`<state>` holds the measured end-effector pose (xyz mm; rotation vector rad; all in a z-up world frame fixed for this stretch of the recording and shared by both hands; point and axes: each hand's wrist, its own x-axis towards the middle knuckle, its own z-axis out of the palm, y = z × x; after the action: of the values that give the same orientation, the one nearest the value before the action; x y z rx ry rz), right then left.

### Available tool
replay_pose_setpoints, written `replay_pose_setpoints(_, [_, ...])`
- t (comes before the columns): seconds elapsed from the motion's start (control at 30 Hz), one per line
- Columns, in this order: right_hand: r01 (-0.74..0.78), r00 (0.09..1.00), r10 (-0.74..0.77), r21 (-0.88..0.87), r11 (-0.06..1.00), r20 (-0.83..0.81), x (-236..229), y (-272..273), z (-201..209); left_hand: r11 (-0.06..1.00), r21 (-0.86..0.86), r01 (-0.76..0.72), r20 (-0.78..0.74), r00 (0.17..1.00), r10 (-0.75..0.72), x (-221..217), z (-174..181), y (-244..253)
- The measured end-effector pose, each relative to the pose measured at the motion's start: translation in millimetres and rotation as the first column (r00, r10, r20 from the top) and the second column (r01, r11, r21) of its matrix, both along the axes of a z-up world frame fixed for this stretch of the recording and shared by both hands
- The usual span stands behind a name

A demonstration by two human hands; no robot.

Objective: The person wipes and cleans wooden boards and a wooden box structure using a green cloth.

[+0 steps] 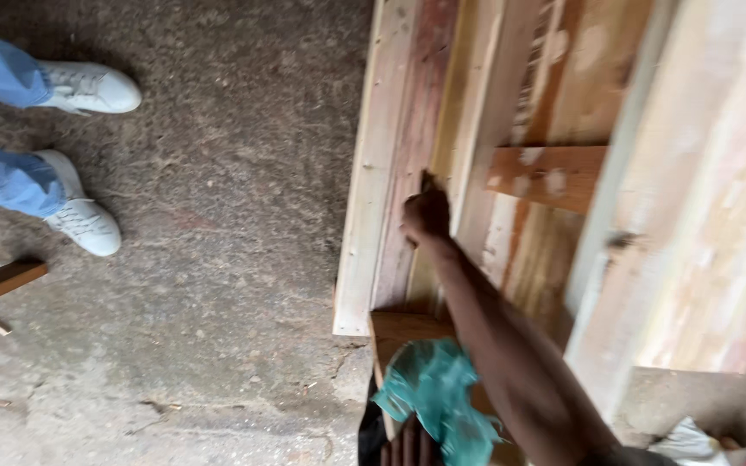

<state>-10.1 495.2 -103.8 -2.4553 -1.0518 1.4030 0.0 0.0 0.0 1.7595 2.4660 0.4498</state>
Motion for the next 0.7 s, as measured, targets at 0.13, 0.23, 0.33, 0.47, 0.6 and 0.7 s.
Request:
replay_pose_setpoints(0.13, [-0.674,0.733,0.638,0.376,0.635,0.236,-6,-49,114,0.957,0.092,-0.277,0.258,0.935,0.246,5,71,129])
replay_pose_setpoints(0.23, [-0.661,0.728,0.685,0.288,0.693,0.023,-1,-58,326,0.970,0.081,-0.229,0.270,0.942,0.200,-5,80,150])
replay_pose_setpoints(0.33, [-0.800,0.582,0.688,0.156,0.579,0.433,110,-62,346,0.986,-0.052,-0.158,0.281,0.945,0.166,-10,92,164])
replay_pose_setpoints(0.47, [-0.810,0.574,0.685,0.188,0.555,0.449,145,-9,406,0.988,-0.012,-0.152,0.279,0.949,0.150,-7,84,175])
replay_pose_setpoints(0.6, [-0.663,0.678,0.672,-0.147,0.734,0.298,109,17,435,0.988,-0.029,-0.153,0.327,0.932,0.154,-9,86,185])
replay_pose_setpoints(0.7, [-0.682,0.633,0.725,-0.248,0.688,0.270,100,14,434,0.982,-0.049,-0.181,0.381,0.906,0.186,-12,86,188])
